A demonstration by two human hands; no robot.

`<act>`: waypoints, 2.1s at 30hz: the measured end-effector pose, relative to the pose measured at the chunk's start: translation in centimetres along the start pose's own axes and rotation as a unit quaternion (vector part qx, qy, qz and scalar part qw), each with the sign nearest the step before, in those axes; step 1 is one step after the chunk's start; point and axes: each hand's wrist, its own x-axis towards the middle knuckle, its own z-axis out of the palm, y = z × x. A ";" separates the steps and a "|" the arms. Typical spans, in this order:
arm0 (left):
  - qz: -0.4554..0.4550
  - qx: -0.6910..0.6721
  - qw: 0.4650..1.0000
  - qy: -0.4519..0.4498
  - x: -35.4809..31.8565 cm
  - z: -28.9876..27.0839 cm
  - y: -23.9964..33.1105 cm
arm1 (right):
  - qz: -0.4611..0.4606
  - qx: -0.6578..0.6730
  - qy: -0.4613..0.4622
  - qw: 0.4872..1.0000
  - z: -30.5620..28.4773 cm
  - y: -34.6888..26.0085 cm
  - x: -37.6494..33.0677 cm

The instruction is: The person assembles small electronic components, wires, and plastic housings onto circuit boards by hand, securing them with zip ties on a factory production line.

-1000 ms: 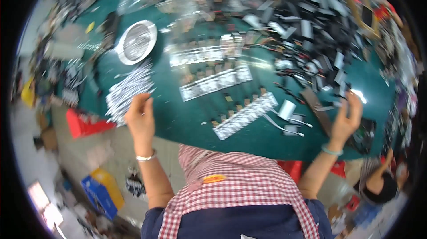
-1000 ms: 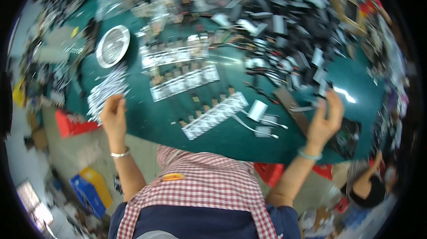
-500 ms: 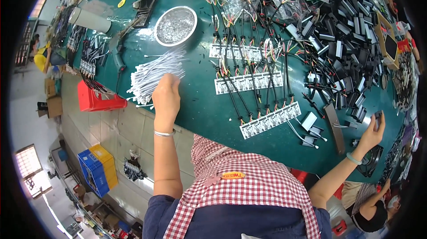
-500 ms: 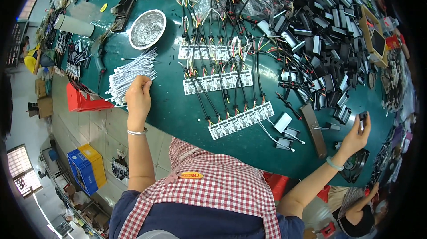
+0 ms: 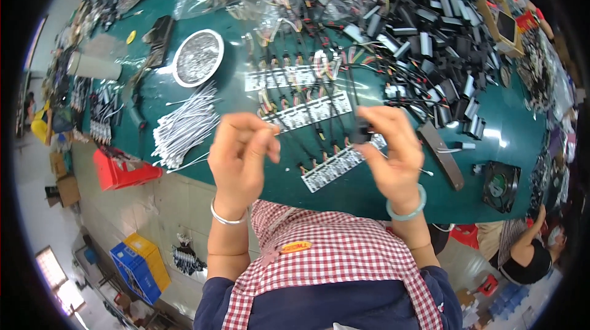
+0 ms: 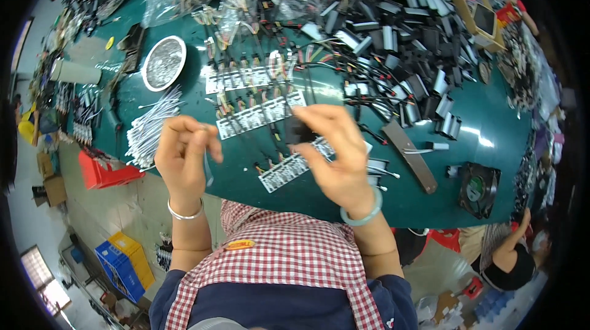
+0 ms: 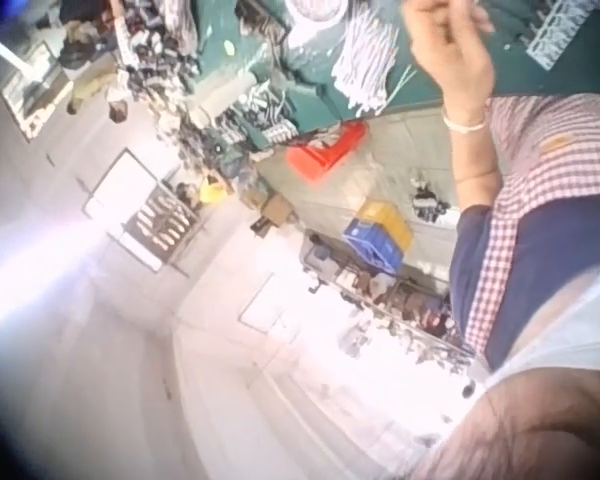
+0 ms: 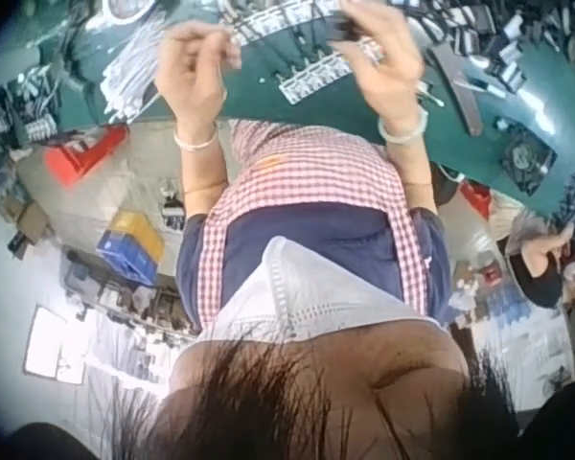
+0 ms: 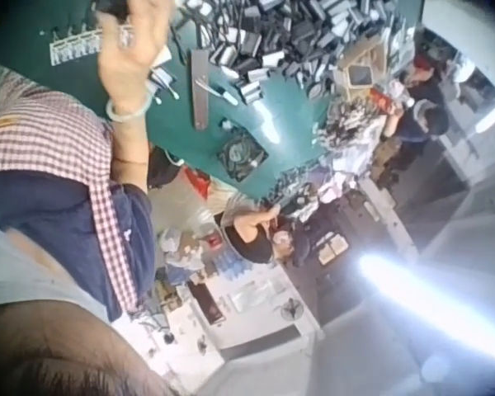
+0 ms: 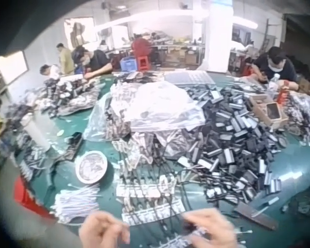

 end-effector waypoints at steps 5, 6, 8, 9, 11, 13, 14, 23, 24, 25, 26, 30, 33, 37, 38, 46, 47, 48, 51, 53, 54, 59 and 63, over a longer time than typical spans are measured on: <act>0.034 0.119 0.989 -0.080 -0.3 3.2 0.4 | 0.002 0.057 -0.017 0.998 0.7 0.6 -0.4; 0.064 0.131 0.986 -0.086 -0.2 3.7 0.3 | 0.005 0.052 -0.015 0.999 0.5 0.8 -0.5; 0.092 0.143 0.981 -0.090 -0.1 4.1 0.1 | -0.022 0.028 -0.026 0.999 0.3 1.0 -0.6; 0.095 0.149 0.980 -0.097 0.0 4.2 0.1 | -0.020 0.027 -0.026 0.999 0.2 1.1 -0.6; 0.101 0.160 0.976 -0.111 0.0 4.3 0.1 | -0.030 0.017 -0.029 0.999 0.1 1.1 -0.7; 0.100 0.171 0.973 -0.115 0.1 4.6 -0.1 | -0.028 0.016 -0.030 0.999 0.1 1.1 -0.7; 0.099 0.183 0.971 -0.119 0.1 4.6 -0.1 | -0.026 0.014 -0.030 0.999 0.0 1.0 -0.8; 0.101 0.242 0.947 -0.183 0.5 4.3 -0.9 | -0.110 -0.138 -0.074 0.981 -0.3 1.0 -0.7; 0.100 0.242 0.948 -0.183 0.6 4.3 -0.6 | -0.109 -0.138 -0.075 0.981 -0.4 1.0 -0.6; -0.030 0.184 0.964 -0.192 0.9 4.3 0.2 | -0.087 -0.097 -0.091 0.987 -0.7 0.8 -0.3; -0.160 0.122 0.959 -0.198 1.2 4.3 0.6 | -0.064 -0.054 -0.107 0.991 -0.9 0.7 -0.2; -0.284 -0.049 0.922 -0.258 1.5 3.0 -1.3 | -0.005 0.023 -0.118 0.993 -0.8 1.3 -0.8; -0.294 -0.075 0.930 -0.209 0.9 3.2 -2.1 | 0.055 0.113 -0.070 0.990 0.0 1.8 -1.3; -0.252 -0.053 0.944 -0.206 -0.2 5.0 -2.2 | 0.095 0.092 0.003 0.991 1.0 2.5 -2.0; -0.246 -0.030 0.952 -0.181 -0.4 5.3 -2.1 | 0.111 0.105 0.010 0.988 1.3 2.7 -2.2; -0.187 -0.006 0.972 -0.140 -1.1 6.4 -3.0 | 0.139 0.181 0.053 0.972 1.9 2.7 -2.7; -0.186 -0.002 0.973 -0.133 -1.1 6.6 -3.0 | 0.138 0.184 0.059 0.971 1.8 2.6 -2.8; -0.196 -0.001 0.970 -0.143 -1.1 6.8 -3.1 | 0.138 0.182 0.064 0.972 1.5 2.6 -2.9; -0.195 0.014 0.968 -0.157 -1.2 7.0 -4.0 | 0.107 0.251 0.202 0.941 0.4 2.4 -2.9; -0.192 0.034 0.964 -0.182 -1.3 6.7 -4.3 | 0.113 0.358 0.211 0.903 -2.4 1.3 -3.3; -0.182 0.044 0.958 -0.218 -1.4 6.6 -4.4 | 0.086 0.340 0.220 0.910 -3.3 1.1 -3.4; -0.169 0.040 0.954 -0.245 -1.3 7.4 -2.8 | -0.102 0.066 0.309 0.943 -9.7 -0.9 -5.0; -0.109 0.102 0.974 -0.170 -0.7 4.0 -4.0 | -0.093 -0.177 0.253 0.947 -12.7 0.5 -6.6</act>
